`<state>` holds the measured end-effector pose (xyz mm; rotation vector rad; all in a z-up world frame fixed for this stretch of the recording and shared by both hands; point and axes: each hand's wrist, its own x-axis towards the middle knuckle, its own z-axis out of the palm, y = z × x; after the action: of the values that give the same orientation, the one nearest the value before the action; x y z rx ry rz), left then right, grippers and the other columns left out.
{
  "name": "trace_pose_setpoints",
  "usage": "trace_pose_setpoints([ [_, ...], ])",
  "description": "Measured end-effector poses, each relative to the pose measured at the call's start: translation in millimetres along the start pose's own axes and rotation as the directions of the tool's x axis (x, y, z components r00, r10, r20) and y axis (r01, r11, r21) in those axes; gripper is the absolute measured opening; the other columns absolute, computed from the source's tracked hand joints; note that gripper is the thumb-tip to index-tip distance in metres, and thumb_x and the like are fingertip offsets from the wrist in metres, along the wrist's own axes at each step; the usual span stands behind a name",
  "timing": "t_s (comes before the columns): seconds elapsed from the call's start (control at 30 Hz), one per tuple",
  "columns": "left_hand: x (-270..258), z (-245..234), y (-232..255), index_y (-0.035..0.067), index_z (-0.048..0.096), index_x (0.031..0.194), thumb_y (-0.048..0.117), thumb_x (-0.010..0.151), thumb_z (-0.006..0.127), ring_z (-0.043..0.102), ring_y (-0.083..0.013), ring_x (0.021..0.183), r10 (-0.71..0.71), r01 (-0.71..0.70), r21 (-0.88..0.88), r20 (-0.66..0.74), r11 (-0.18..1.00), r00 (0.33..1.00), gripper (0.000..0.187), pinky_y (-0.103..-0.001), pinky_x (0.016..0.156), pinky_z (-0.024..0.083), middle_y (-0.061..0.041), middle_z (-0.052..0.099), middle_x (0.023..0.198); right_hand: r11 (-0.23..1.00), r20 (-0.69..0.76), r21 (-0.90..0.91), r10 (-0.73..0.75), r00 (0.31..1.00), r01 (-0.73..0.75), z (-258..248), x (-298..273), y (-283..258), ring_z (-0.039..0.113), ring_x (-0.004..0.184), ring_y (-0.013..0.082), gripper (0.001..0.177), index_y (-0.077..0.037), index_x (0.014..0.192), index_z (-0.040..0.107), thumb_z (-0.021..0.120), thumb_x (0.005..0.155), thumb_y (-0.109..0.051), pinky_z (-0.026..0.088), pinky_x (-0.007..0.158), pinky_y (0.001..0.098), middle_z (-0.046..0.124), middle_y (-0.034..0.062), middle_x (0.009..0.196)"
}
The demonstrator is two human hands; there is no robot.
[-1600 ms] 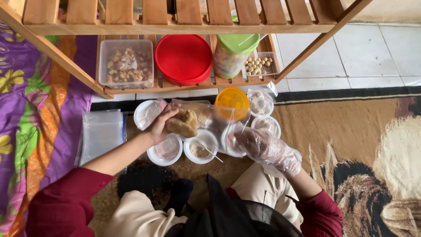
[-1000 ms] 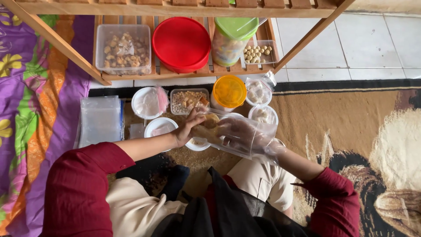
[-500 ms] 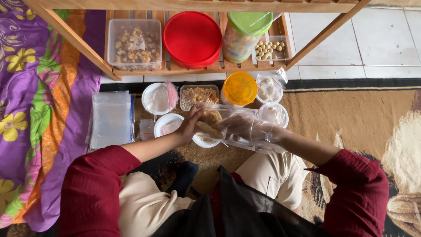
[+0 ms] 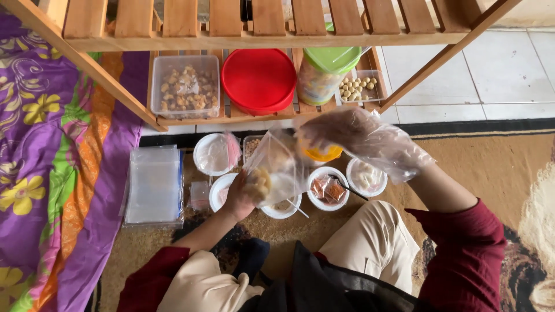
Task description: Packing various snacks and grains from containers and bowls into individual plastic bags and placing them on a shelf.
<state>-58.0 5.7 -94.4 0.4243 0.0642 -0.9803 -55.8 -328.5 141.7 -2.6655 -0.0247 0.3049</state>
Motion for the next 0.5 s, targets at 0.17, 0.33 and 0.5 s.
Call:
trace_pose_setpoints([
  [0.17, -24.4, -45.5, -17.1, 0.016, 0.064, 0.085, 0.058, 0.103, 0.041, 0.068, -0.0215, 0.069, 0.021, -0.048, -0.107, -0.243, 0.993, 0.970, 0.051, -0.043, 0.069, 0.060, 0.000, 0.062, 0.071, 0.840, -0.227, -0.522, -0.304, 0.925, 0.147, 6.0, 85.4, 74.5, 0.069, 0.109, 0.0247, 0.030, -0.022, 0.131, 0.067, 0.060, 0.101, -0.024, 0.059, 0.085, 0.0367, 0.066, 0.0081, 0.115],
  [0.33, -33.7, -65.0, -32.9, 0.019, 0.064, 0.083, 0.061, 0.100, 0.046, 0.066, -0.0158, 0.070, -0.012, -0.055, -0.162, -0.387, 0.985, 0.922, 0.049, -0.043, 0.073, 0.058, 0.004, 0.062, 0.072, 0.612, -0.322, -0.758, -0.651, 0.687, 0.225, 18.1, 163.0, 167.8, 0.060, 0.124, 0.0343, 0.047, -0.022, 0.136, 0.067, 0.068, 0.091, -0.008, 0.052, 0.095, 0.0444, 0.064, 0.0157, 0.128],
  [0.5, -34.5, -111.1, -42.1, 0.016, 0.065, 0.117, 0.058, 0.101, 0.047, 0.063, -0.0156, 0.068, 0.096, -0.161, -0.180, -0.326, 0.970, 0.940, 0.049, -0.035, 0.062, 0.053, 0.001, 0.063, 0.075, 0.582, -0.293, -0.773, -0.680, 0.673, 0.252, 4.2, 153.9, 165.7, 0.073, 0.095, 0.0214, 0.017, -0.010, 0.105, 0.069, 0.075, 0.095, 0.002, 0.064, 0.090, 0.0329, 0.075, 0.0056, 0.105],
])
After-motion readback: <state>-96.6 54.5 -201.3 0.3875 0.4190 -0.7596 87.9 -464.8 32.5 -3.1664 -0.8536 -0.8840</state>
